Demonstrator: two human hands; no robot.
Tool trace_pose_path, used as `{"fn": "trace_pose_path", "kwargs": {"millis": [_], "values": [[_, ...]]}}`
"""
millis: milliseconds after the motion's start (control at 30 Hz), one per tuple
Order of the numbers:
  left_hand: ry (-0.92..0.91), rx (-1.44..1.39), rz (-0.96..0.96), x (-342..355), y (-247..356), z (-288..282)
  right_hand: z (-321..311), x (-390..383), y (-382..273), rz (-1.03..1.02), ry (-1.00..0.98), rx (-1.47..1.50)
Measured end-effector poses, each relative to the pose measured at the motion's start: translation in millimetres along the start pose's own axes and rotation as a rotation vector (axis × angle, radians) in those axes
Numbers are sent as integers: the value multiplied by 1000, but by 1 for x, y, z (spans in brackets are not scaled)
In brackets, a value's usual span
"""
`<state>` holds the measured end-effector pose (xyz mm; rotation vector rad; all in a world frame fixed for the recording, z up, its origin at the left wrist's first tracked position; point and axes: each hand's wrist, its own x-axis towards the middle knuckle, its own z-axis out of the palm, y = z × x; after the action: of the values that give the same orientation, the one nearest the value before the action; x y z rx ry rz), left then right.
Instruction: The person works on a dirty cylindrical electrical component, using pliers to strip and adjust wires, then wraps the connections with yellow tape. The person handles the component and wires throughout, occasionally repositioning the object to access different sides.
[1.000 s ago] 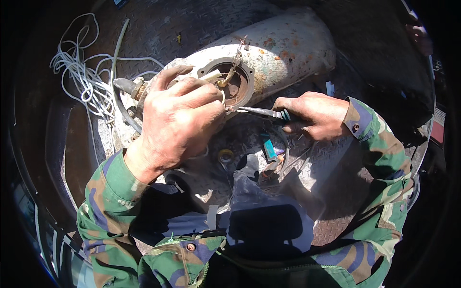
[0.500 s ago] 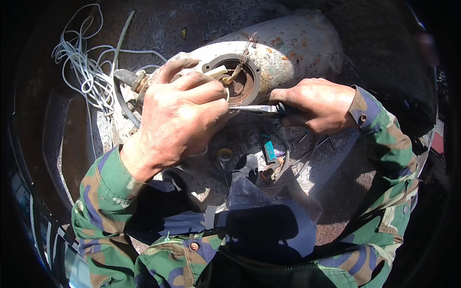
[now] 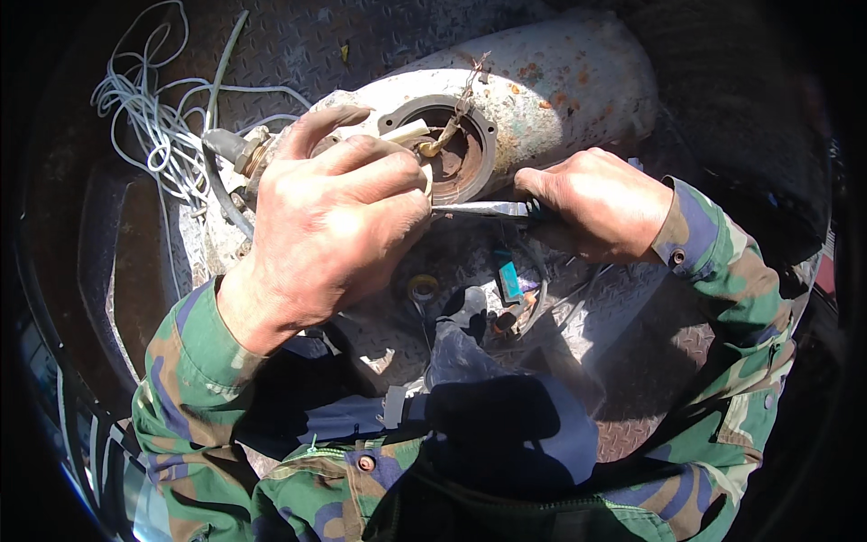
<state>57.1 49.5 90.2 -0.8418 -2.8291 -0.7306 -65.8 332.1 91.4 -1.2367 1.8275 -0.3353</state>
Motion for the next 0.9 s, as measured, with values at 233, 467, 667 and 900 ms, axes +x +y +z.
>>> {"fn": "trace_pose_path", "kwargs": {"millis": [233,467,667,900], "values": [[-9,28,10,-2,1,1,23,6,-1,131,-130,519],[-47,31,18,0,-1,1,59,12,5,174,-311,1174],[-66,63,26,7,-2,-4,44,11,27,25,-204,807],[-100,53,24,13,1,-9,33,12,28,-26,-304,786]]}}
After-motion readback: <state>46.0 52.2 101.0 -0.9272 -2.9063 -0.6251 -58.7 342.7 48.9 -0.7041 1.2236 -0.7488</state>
